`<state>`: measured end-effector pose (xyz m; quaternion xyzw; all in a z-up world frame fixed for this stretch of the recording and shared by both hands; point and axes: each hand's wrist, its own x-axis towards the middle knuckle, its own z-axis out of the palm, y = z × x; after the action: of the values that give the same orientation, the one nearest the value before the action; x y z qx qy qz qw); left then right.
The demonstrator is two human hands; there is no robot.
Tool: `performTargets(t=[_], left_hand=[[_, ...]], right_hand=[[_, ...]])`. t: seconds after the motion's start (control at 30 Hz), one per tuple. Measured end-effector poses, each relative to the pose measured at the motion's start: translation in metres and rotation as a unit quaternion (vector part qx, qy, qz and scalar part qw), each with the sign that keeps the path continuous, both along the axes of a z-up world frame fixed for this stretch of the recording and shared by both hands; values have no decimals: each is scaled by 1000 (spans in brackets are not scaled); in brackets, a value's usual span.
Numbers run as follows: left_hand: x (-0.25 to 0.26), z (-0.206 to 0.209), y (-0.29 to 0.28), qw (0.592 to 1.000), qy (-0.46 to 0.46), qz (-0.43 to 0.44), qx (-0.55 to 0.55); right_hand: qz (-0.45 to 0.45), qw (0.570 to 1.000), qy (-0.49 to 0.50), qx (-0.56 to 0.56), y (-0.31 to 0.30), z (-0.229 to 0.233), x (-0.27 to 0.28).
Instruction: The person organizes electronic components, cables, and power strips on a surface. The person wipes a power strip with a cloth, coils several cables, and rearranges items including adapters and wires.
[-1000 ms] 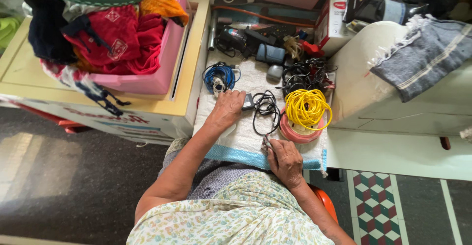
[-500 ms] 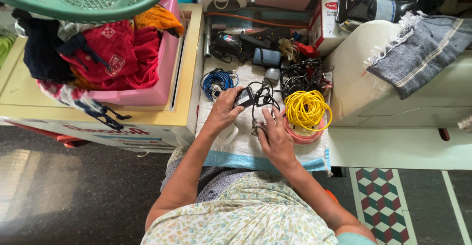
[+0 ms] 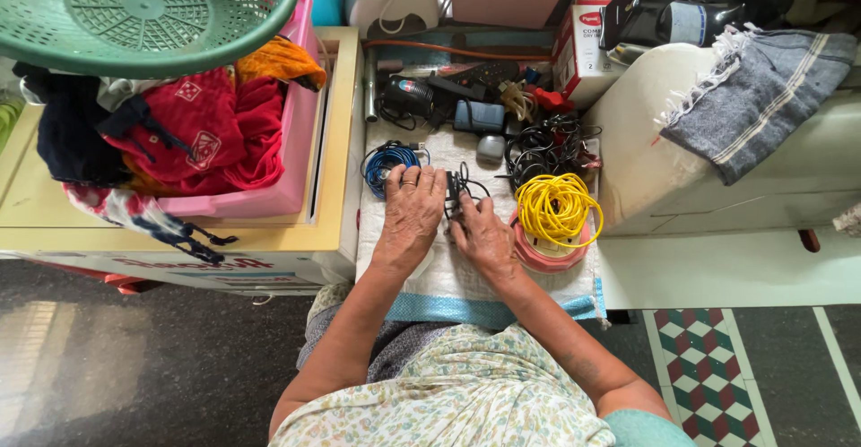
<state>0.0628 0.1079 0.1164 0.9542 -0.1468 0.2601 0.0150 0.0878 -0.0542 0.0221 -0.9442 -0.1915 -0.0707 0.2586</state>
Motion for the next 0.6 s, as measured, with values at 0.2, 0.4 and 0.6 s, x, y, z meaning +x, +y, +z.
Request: performTargets(t=[0.2, 0.4, 0.6], left_hand=[[-4, 8, 15, 998, 40, 37, 29], [-1, 8, 21, 983, 106, 19, -148], [8, -8, 17, 847, 155, -65, -504]], right_hand=[[1, 997, -28, -69, 0, -4, 11], [63, 989, 26, 128, -4, 23, 14], [89, 946, 20, 310, -15, 91, -2]])
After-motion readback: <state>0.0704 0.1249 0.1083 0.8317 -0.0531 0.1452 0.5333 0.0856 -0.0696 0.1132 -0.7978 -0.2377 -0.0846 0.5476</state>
